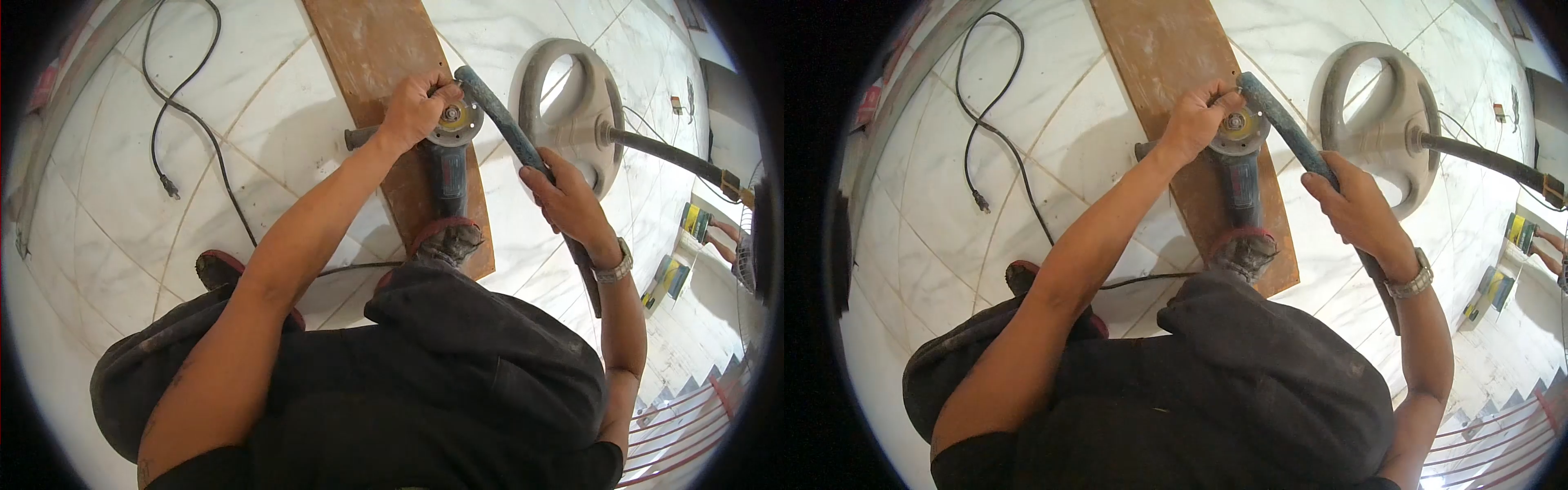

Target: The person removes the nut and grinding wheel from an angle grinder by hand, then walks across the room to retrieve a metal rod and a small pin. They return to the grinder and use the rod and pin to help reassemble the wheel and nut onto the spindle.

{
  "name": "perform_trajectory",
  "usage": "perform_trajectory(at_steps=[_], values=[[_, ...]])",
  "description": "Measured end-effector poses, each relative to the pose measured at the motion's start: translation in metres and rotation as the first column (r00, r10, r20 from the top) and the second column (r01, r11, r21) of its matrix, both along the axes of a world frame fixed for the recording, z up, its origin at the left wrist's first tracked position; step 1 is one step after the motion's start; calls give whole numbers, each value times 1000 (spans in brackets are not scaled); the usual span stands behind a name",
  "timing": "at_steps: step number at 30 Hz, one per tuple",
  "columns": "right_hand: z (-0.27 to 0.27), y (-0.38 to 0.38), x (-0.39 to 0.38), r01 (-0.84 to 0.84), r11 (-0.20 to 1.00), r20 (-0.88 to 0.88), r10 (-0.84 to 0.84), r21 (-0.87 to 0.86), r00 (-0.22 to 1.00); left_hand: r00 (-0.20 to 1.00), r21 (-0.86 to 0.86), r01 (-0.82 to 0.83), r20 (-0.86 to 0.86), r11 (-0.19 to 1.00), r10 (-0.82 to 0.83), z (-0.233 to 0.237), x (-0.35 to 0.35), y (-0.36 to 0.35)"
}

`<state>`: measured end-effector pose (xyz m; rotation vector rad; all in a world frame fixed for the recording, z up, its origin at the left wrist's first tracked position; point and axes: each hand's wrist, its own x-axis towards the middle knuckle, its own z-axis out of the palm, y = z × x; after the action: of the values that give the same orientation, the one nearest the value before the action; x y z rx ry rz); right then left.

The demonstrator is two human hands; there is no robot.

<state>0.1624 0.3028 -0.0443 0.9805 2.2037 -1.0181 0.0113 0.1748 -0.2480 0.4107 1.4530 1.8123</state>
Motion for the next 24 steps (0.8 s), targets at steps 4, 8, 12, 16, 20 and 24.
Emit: perform_trajectory(at_steps=[4,8,12,16,20,24], values=[[12,4,-3,69,998,-107,-67,13,992,999,31,-44,-20,999,44,-1,3,2],[15,9,-11,238,934,-34,-256,-268,966,1000,42,2,-7,999,-1,-4,0,2],[6,4,-11,255,859,48,-262,-443,964,1000,46,-21,-19,999,22,-6,1,2],[3,7,-12,249,854,54,-253,-457,966,1000,47,-24,-15,999,24,-11,2,2],[3,4,-19,254,874,37,-262,-414,964,999,45,-10,35,999,8,-7,2,2],[-16,5,-21,194,933,-75,-226,-303,971,998,14,-12,-56,1000,13,-11,1,3]])
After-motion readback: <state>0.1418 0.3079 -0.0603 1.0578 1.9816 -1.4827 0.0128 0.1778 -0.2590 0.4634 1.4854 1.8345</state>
